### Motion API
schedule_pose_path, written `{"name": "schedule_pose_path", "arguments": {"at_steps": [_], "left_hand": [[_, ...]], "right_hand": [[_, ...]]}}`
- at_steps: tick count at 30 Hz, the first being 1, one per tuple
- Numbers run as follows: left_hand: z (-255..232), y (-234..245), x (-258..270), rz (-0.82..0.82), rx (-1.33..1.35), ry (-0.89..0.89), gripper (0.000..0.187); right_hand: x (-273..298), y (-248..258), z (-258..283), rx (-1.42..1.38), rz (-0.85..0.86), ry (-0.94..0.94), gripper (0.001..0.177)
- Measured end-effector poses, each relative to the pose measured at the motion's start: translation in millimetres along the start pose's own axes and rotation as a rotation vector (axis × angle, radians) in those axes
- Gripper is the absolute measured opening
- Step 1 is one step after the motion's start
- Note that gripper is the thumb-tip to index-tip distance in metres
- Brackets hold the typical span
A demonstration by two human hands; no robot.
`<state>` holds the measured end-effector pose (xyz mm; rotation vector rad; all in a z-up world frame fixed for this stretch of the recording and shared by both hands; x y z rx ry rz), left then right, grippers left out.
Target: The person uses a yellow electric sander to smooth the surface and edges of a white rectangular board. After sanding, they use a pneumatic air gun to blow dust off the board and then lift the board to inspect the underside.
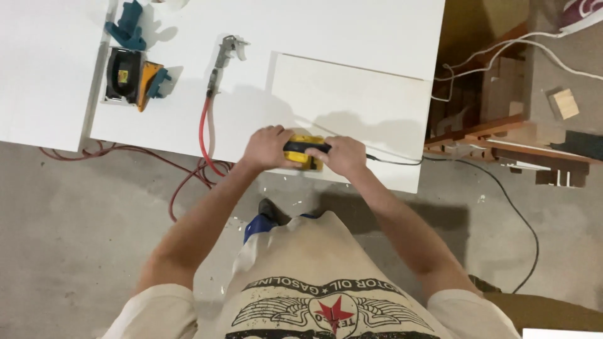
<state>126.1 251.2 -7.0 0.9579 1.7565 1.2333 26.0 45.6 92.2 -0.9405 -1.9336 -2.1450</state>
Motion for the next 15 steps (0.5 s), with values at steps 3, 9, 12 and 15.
{"name": "schedule_pose_path", "arguments": {"at_steps": [3, 9, 12, 15], "left_hand": [[9, 15, -26, -0.015, -0.010, 0.060, 0.095], [-44, -2, -27, -0.200, 0.178, 0.115, 0.097], [-25, -23, -6, -0.436, 0.121, 0.049, 0.051], [18, -56, -5, -0.462, 0.010, 0.181, 0.040]], "right_hand": [[-21, 20, -6, -0.038, -0.013, -0.008, 0.079], [-2, 6, -39, 0.027, 0.036, -0.018, 0.077], [18, 17, -19, -0.041, 0.045, 0.018, 0.074], [3, 28, -3, -0.027, 0.059, 0.050, 0.083]]}}
Point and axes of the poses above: each hand's wrist, its own x-axis away from the middle knuckle, its own y-axis out of the back of the hand, z = x × y, the point moved 1 cm from there along -x, towards the middle knuckle, and after that the axes turned 11 degrees about -y, right-handed, at the moved point
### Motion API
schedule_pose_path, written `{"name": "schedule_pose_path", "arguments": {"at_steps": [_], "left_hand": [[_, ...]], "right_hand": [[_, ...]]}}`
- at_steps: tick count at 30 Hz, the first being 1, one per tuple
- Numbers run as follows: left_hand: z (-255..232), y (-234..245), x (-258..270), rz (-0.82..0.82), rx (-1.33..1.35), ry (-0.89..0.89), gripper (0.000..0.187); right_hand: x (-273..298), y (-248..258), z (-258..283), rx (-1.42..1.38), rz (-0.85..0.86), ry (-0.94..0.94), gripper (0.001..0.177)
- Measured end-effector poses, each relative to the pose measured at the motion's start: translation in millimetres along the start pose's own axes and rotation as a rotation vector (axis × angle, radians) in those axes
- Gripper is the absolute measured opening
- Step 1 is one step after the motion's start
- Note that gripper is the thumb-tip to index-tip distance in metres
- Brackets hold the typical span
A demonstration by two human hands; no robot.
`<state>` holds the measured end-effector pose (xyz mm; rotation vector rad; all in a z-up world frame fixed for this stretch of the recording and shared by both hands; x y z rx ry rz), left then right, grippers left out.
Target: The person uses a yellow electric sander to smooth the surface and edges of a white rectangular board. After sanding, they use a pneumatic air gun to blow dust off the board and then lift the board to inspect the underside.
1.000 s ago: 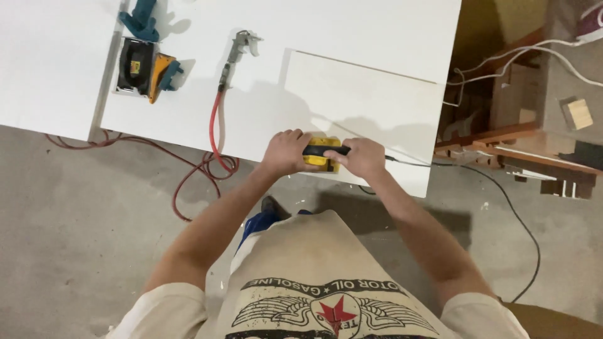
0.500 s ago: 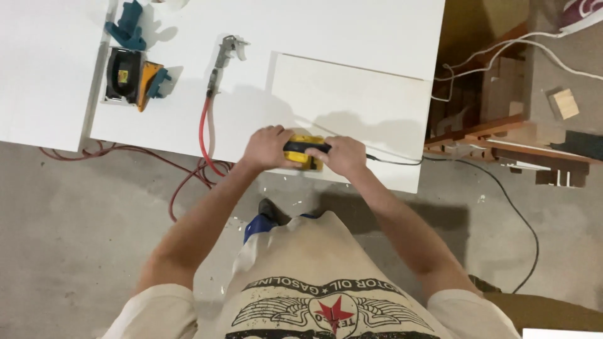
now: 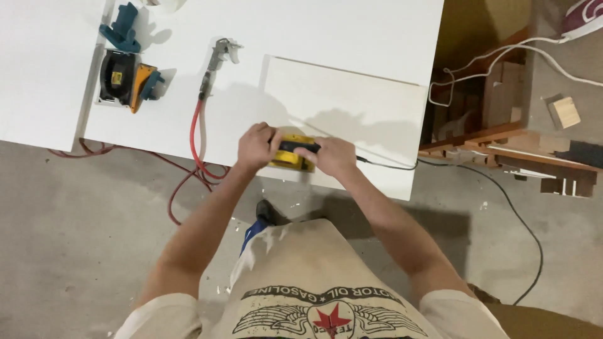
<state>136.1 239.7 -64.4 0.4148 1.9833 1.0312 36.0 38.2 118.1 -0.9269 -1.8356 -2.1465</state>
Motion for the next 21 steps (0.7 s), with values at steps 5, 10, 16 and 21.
{"name": "schedule_pose_path", "arguments": {"at_steps": [5, 10, 16, 21], "left_hand": [[38, -2, -69, 0.078, -0.051, 0.068, 0.042], [50, -37, -136, 0.022, -0.020, 0.030, 0.049], [-8, -37, -135, -0.014, 0.025, -0.047, 0.041], [-40, 35, -95, -0.126, 0.157, -0.142, 0.036]], "right_hand": [[-48, 27, 4, 0.008, -0.057, -0.016, 0.083], [-98, 44, -23, -0.065, -0.111, -0.094, 0.085], [-95, 15, -64, -0.038, -0.136, -0.172, 0.085], [-63, -14, -56, -0.026, -0.070, -0.173, 0.070]]}}
Point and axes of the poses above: each hand's wrist, its own x-axis away from the middle knuckle, its own y-axis out of the back of the hand, z = x × y, the point moved 1 cm from there along -x, towards the middle knuckle, and after that the axes turned 11 degrees about -y, right-handed, at the moved point
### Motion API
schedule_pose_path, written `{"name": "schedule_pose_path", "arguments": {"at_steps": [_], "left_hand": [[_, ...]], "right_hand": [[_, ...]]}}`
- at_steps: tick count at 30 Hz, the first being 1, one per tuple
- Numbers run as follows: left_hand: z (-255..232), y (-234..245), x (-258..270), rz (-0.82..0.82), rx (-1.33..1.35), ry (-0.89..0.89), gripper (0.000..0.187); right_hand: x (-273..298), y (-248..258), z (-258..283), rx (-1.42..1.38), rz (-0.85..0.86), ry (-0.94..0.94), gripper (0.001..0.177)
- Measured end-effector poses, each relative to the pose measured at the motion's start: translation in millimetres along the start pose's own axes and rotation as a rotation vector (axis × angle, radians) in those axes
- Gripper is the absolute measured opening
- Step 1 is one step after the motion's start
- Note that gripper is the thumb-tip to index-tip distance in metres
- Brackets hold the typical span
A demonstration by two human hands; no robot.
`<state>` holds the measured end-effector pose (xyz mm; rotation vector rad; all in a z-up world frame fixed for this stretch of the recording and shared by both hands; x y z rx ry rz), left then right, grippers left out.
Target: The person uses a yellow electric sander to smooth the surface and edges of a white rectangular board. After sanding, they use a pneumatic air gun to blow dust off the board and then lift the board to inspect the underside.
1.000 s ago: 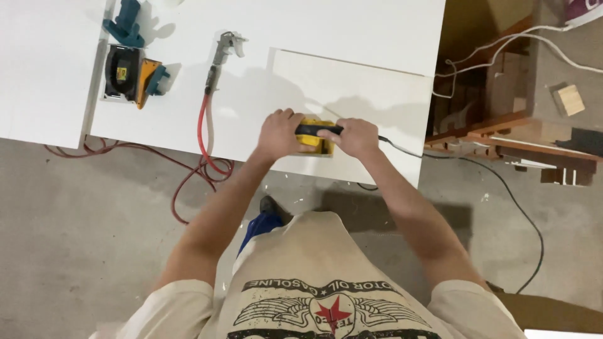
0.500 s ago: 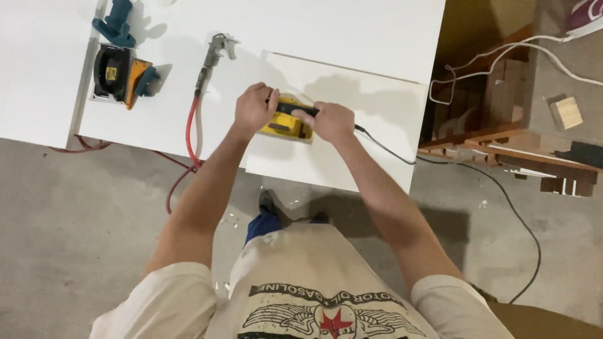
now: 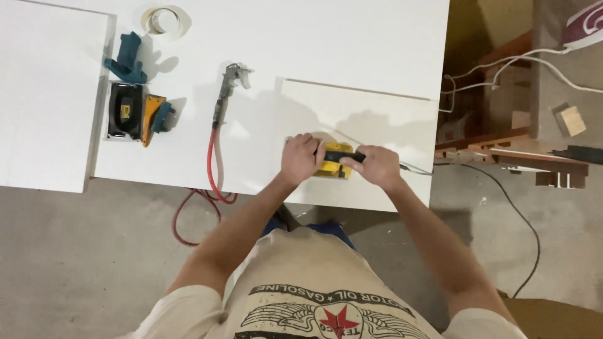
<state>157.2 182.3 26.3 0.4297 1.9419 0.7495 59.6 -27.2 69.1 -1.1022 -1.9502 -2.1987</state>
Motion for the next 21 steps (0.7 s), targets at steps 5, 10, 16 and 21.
{"name": "schedule_pose_path", "arguments": {"at_steps": [5, 10, 16, 21], "left_hand": [[65, -28, 14, -0.030, -0.048, -0.029, 0.033], [140, -61, -32, 0.000, -0.086, -0.018, 0.036], [163, -79, -108, 0.074, 0.105, 0.048, 0.045], [117, -80, -90, -0.006, -0.059, -0.021, 0.042]], "right_hand": [[-16, 17, 45, 0.011, -0.049, 0.005, 0.069], [-69, 55, 65, -0.054, -0.084, -0.011, 0.074], [-133, 72, 54, -0.158, -0.146, -0.127, 0.084], [-95, 69, 24, -0.066, -0.118, -0.055, 0.079]]}}
Point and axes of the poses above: each hand's wrist, its own x-axis away from the middle knuckle, its own y-axis out of the back of the hand, z = x × y, the point moved 1 cm from there along -x, towards the middle knuckle, and after that the axes turned 11 degrees about -y, right-handed, at the moved point
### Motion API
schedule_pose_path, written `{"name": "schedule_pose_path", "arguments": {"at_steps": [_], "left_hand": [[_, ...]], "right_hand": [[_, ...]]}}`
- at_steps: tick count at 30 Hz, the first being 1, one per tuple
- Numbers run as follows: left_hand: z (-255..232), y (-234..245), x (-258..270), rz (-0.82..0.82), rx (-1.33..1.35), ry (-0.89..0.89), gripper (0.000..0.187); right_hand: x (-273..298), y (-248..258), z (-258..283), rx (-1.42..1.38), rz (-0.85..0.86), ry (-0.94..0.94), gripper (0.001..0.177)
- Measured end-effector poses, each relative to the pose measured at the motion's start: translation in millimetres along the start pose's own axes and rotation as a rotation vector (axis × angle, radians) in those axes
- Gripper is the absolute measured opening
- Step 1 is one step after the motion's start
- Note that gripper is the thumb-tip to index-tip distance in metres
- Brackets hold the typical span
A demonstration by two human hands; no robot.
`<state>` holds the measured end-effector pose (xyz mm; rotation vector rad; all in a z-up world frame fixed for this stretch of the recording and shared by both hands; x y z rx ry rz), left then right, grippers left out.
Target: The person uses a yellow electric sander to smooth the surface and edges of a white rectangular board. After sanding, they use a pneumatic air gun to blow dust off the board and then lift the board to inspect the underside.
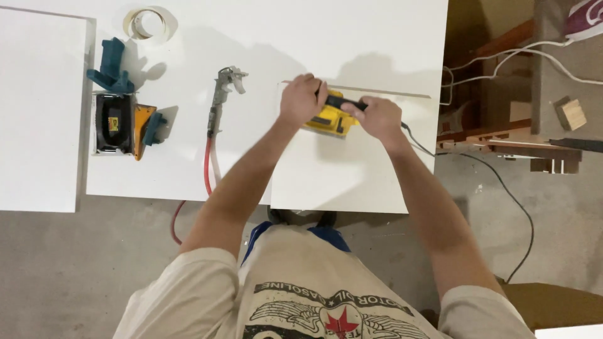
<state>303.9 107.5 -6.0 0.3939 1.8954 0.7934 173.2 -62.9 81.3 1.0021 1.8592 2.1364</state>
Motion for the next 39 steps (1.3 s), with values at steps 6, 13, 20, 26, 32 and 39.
{"name": "schedule_pose_path", "arguments": {"at_steps": [6, 13, 20, 26, 32, 39], "left_hand": [[-70, 69, 64, -0.055, 0.058, -0.035, 0.038], [-10, 40, 83, -0.004, 0.087, -0.064, 0.030], [71, -8, 6, 0.019, 0.030, -0.011, 0.040], [44, 5, -11, 0.060, 0.052, 0.084, 0.043], [-6, 27, 58, 0.027, 0.039, 0.057, 0.036], [32, 1, 30, 0.031, 0.053, 0.022, 0.039]], "right_hand": [[73, -31, -11, -0.032, 0.228, -0.051, 0.070], [59, -18, 26, -0.078, 0.212, 0.006, 0.075], [-13, 14, 52, -0.021, -0.015, -0.004, 0.082], [-25, 11, 33, -0.059, -0.043, 0.024, 0.086], [38, -13, 19, -0.049, 0.097, 0.012, 0.075], [15, 6, 32, -0.039, 0.072, -0.034, 0.083]]}}
Point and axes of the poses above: each hand's wrist, its own x-axis away from the middle knuckle, its own y-axis out of the back of the hand, z = x × y, the point moved 1 cm from there along -x, towards the middle knuckle, and after that the axes turned 11 degrees about -y, right-handed, at the moved point
